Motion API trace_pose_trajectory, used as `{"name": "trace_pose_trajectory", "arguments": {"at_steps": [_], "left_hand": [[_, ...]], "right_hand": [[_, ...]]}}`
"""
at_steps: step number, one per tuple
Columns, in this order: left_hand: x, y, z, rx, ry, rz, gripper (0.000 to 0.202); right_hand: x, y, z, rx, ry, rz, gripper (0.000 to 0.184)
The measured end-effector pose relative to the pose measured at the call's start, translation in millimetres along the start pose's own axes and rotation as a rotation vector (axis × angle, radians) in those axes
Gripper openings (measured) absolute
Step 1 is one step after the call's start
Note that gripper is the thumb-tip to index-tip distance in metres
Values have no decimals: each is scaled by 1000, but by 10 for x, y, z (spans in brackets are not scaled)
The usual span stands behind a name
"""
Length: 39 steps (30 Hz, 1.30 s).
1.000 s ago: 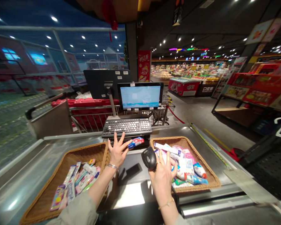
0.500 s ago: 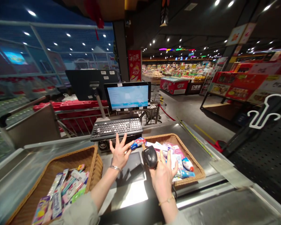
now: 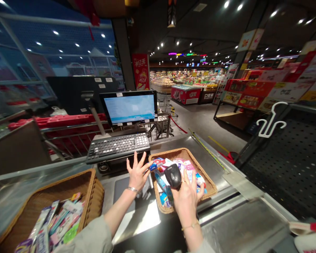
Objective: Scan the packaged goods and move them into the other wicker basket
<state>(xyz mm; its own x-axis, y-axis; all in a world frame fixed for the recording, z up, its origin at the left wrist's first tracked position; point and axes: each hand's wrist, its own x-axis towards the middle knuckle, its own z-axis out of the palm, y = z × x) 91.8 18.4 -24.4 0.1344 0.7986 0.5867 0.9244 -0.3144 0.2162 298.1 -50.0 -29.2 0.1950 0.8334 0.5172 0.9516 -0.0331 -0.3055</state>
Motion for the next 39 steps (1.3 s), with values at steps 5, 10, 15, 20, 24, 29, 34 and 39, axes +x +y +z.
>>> {"name": "trace_pose_trajectory", "arguments": {"at_steps": [5,10,15,20,24,29,34,39], "left_hand": [[27,55,169,-9,-13,38,38],[61,122,318,-24,-22,65,34],[112,222,458,-32,-30,88,35],[146,385,578,-13,-83,63,47],[134,447,611,-3,-121,30,59],[106,349,488,22,-94,-48,55],[49,149,236,49,-47,-127,53],[-74,-97,-68,93,0,-205,50]], "right_hand": [[-6,115,15,-29,-10,38,45],[-8,190,-2,-26,-40,63,45],[-6,262,-18,-19,-30,89,45],[-8,328,-30,-36,-21,101,44],[-11,346,-19,-28,-7,91,44],[16,240,17,-13,-48,68,43],[52,-31,63,31,-64,4,43],[59,-360,139,91,-94,-83,43]]}}
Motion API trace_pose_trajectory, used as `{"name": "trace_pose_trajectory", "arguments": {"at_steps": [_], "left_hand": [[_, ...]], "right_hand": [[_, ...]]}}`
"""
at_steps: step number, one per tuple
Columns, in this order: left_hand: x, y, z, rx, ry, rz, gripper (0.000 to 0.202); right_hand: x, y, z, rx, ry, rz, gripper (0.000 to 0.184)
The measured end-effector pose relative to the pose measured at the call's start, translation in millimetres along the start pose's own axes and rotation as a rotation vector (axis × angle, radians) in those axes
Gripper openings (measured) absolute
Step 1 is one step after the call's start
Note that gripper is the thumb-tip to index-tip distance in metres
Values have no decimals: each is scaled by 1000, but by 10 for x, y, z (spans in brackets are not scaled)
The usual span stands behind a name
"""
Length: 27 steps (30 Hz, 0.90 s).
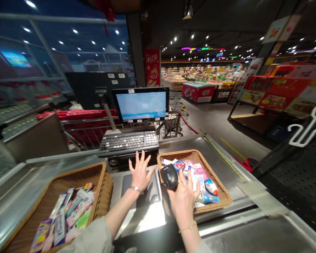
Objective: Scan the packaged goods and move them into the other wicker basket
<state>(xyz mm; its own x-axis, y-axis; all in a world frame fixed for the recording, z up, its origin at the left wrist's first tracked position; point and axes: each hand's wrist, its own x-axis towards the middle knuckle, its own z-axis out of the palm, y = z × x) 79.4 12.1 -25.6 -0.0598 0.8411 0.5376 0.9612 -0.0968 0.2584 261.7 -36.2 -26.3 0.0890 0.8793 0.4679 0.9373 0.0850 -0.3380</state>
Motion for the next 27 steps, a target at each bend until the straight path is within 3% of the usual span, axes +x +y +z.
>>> {"name": "trace_pose_trajectory", "arguments": {"at_steps": [15,27], "left_hand": [[-500,-895,-683,147,70,-207,50],[-927,-1581,-972,246,75,-333,49]], "right_hand": [[-96,-937,178,150,-111,-287,44],[-300,-1395,382,193,-215,-362,39]]}}
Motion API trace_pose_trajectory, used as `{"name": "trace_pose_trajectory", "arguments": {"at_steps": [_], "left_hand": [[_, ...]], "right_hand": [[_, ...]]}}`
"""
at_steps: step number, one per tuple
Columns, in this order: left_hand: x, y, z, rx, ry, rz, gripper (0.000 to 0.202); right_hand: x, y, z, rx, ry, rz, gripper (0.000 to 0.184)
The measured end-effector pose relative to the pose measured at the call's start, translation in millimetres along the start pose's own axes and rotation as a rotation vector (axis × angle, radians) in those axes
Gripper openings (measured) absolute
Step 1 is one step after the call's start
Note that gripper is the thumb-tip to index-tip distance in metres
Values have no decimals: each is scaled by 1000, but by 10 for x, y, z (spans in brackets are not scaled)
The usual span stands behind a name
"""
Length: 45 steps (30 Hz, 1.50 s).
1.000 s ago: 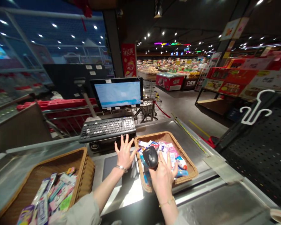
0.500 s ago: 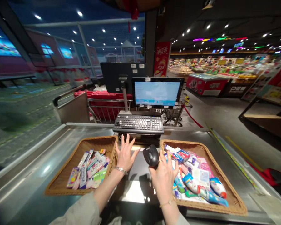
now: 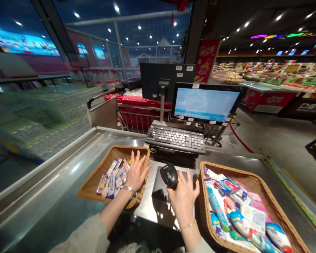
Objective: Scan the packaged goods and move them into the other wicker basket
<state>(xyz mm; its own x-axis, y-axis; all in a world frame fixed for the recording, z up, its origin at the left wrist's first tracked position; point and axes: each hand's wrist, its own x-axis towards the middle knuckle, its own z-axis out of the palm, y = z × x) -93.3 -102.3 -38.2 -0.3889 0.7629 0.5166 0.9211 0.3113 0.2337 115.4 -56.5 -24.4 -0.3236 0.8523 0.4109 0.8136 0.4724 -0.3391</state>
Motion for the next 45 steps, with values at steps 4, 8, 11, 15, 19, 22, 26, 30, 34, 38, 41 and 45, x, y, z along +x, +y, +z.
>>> {"name": "trace_pose_trajectory", "arguments": {"at_steps": [4,8,11,15,19,22,26,30,34,38,41,45], "left_hand": [[-4,-312,-48,59,-8,-9,47],[12,-666,-84,130,-42,-13,46],[30,-959,-74,152,-109,29,47],[64,-1303,-10,149,-186,77,48],[123,-1550,89,167,-266,131,46],[182,-1717,196,163,-350,204,46],[247,-1938,402,142,-473,332,49],[262,-2102,630,154,-558,420,55],[251,-2209,805,141,-563,482,55],[230,-2299,929,126,-585,504,51],[195,-2373,999,113,-595,503,48],[156,-2470,1070,93,-590,489,48]], "right_hand": [[-4,-83,73,11,-27,-7,37],[-21,-127,133,23,-41,-11,34],[-35,-153,164,27,-47,-17,31],[-43,-169,182,23,-48,-23,29],[-38,-170,194,11,-51,-18,25],[-29,-172,212,-1,-55,-8,28],[-12,-177,243,-16,-62,9,32],[6,-169,286,-33,-75,29,30],[11,-137,361,-55,-67,53,30],[-10,-103,437,-68,-51,68,29],[-33,-100,471,-74,-41,66,28],[-58,-99,513,-91,-22,63,31]]}}
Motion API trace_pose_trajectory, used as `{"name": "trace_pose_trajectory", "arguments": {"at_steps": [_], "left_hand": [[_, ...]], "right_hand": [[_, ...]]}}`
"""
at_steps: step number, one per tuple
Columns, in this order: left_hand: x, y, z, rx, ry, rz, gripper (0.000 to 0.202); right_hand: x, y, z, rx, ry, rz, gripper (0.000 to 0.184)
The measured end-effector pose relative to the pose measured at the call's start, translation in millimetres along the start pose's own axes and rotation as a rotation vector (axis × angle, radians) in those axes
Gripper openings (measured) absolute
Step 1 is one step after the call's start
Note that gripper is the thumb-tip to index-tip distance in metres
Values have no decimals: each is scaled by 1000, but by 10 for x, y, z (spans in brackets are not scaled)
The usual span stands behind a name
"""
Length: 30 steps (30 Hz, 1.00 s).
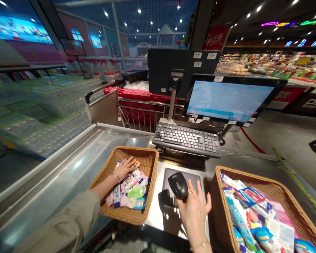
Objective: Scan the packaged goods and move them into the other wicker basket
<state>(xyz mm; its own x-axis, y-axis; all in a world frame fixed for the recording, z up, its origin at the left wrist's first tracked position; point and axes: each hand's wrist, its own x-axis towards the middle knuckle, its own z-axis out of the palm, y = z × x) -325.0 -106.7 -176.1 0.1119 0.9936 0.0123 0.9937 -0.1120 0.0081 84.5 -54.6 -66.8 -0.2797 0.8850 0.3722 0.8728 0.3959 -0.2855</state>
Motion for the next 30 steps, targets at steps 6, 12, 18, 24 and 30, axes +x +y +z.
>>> {"name": "trace_pose_trajectory", "arguments": {"at_steps": [6,12,18,24,30], "left_hand": [[47,-78,59,-21,7,29,42],[99,-59,32,-33,42,73,27],[106,-3,-34,-30,54,90,26],[81,86,-278,-10,101,43,25],[-6,372,-698,-12,169,-62,20]], "right_hand": [[-39,35,69,-28,12,-18,31],[-78,43,8,-52,-23,-25,27],[-96,56,-45,-48,-32,-17,29],[-44,-24,-69,-8,-12,1,28],[18,-26,-92,52,-33,-20,25]]}}
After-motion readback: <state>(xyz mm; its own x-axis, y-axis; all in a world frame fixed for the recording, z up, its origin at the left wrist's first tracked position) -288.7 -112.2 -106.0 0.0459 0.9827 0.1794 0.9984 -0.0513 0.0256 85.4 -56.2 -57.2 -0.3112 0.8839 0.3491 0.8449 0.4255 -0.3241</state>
